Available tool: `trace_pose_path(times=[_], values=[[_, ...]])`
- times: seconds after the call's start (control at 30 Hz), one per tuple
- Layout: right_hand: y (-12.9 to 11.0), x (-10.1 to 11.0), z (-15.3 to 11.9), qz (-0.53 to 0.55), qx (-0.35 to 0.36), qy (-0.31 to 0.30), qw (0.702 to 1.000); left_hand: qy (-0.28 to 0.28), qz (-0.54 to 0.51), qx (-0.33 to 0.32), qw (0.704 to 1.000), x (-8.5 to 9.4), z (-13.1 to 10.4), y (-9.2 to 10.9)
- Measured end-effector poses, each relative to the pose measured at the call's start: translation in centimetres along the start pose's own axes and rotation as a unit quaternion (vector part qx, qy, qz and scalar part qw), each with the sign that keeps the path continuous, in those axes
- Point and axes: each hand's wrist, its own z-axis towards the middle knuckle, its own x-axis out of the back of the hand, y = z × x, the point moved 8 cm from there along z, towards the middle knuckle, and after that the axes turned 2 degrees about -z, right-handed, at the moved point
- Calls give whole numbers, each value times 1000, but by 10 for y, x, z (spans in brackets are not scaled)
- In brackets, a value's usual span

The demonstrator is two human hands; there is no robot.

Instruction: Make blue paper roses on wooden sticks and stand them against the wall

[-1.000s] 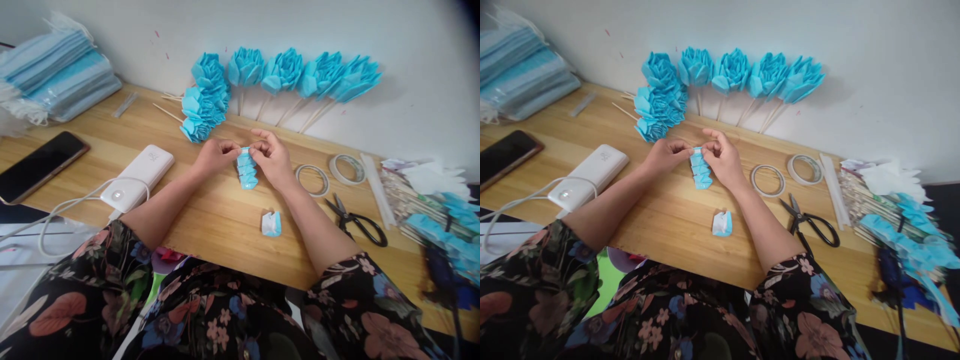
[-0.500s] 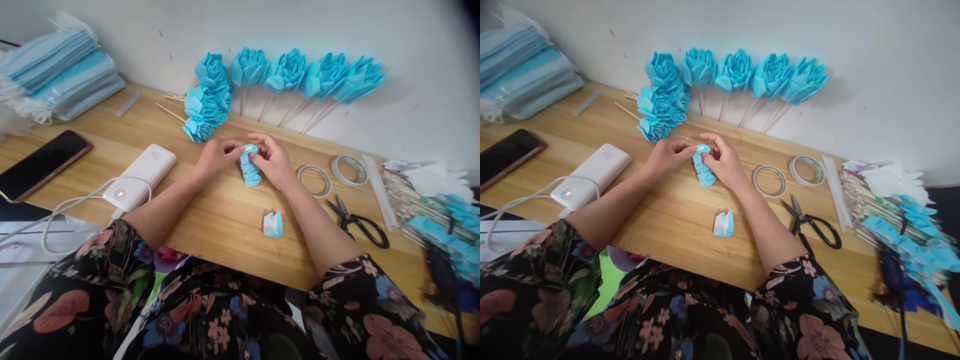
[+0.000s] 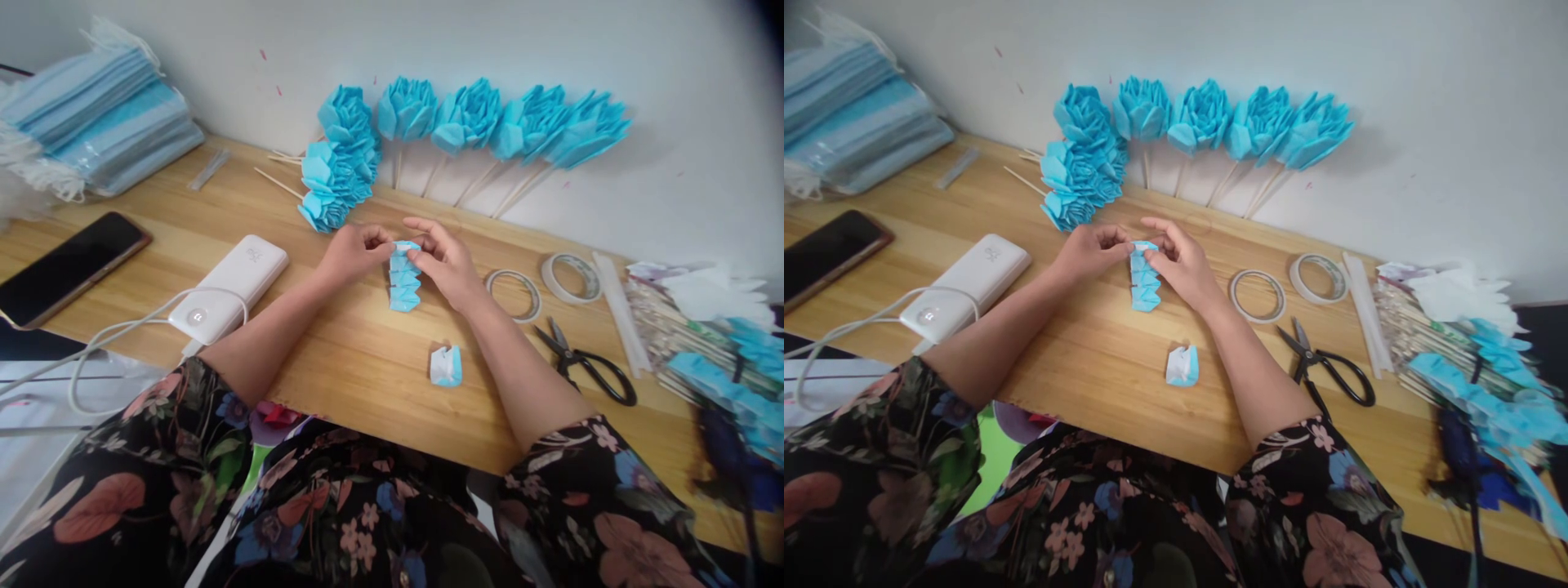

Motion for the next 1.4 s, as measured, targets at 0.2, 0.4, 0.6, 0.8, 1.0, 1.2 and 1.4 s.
trace_pose_path(times=[0.2,0.4,0.6,0.8,1.0,1.2,1.4], values=[[-1,-1,1,-37,2,7,999,-6,-13,4,1000,-1,-1,1],[-1,2,1,-30,7,20,999,-23,-46,4,999,-2,-3,4],[-2,5,2,-5,12,46,999,-34,-23,-3,999,-3,-3,1],[1,5,2,-6,2,41,999,-28,-23,-7,999,-3,-2,-2],[-1,6,2,-4,9,53,999,-20,-38,-8,999,-2,-4,3],[1,5,2,-14,-1,55,998,-23,-44,6,999,-4,-3,2],[2,2,1,-10,2,36,999,-17,-47,10,999,-2,-2,2]])
